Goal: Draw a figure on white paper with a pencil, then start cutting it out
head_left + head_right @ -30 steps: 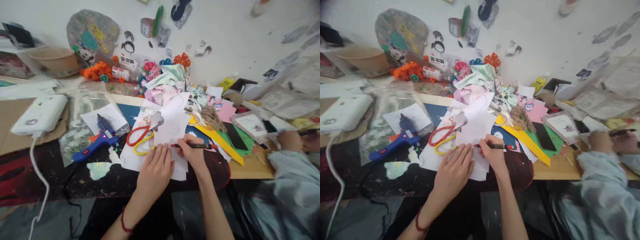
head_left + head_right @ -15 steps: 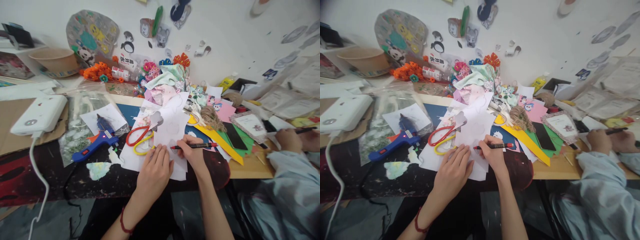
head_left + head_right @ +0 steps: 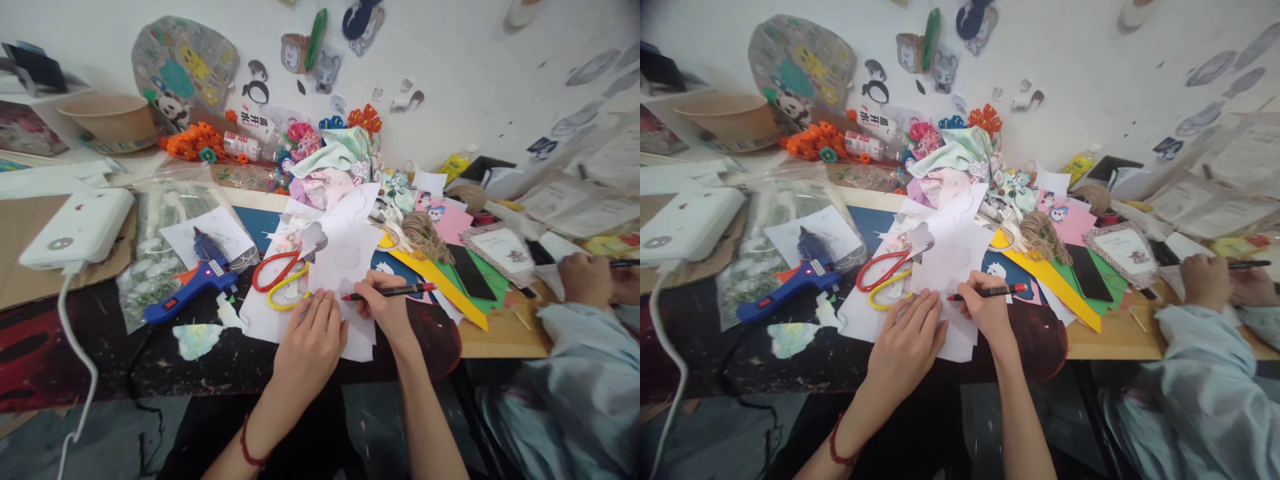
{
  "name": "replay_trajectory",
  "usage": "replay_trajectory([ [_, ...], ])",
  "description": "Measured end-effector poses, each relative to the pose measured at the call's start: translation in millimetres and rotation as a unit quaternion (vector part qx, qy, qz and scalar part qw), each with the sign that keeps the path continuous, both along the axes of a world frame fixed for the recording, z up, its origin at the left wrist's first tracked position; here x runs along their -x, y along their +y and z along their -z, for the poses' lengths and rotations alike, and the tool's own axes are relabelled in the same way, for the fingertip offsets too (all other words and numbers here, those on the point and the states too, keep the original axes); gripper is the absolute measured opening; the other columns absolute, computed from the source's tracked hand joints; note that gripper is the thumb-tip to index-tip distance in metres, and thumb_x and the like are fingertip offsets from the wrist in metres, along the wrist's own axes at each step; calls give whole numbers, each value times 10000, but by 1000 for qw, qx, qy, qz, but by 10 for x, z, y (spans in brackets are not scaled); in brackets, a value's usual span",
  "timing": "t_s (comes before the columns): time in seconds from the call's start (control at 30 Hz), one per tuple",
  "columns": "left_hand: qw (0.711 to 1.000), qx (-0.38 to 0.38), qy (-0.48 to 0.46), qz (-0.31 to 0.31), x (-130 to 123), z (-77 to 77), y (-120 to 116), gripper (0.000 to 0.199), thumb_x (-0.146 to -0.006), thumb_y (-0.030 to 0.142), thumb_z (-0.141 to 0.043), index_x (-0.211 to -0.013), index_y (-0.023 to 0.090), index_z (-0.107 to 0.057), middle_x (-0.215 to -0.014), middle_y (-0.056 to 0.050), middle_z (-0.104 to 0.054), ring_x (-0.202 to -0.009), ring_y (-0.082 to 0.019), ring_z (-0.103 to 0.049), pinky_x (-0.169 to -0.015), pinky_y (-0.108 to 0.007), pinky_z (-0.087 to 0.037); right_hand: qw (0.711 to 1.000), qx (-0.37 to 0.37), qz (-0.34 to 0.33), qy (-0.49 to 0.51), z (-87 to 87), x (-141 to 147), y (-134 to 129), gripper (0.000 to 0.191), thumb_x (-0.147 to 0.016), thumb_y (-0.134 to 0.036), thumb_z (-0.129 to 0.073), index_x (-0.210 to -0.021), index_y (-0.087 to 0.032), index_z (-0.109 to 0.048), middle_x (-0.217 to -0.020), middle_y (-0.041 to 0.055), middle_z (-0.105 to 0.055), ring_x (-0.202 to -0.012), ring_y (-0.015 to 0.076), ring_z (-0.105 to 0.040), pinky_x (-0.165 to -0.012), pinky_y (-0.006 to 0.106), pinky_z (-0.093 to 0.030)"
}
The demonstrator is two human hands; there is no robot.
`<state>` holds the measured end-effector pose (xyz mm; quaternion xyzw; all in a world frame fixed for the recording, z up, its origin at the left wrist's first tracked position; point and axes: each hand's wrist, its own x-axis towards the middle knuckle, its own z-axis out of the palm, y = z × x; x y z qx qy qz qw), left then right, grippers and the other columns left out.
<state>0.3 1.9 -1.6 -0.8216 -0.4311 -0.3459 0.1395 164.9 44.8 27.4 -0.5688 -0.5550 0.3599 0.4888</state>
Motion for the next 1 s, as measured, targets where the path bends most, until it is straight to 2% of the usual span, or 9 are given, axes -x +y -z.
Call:
replay_trajectory([
  [1.0,1000,1,3,0,6,-9,1,260,-989,219,-536,-1141,54,-666,-1215,-163,-728,-1172,-274,-681,-1014,-423,-469,1000,-2,14,0,3,14,6,323,-768,-181,-631,-472,-210,-507,-388,-54,-535,-317,82,-441,-364,211,-333],
])
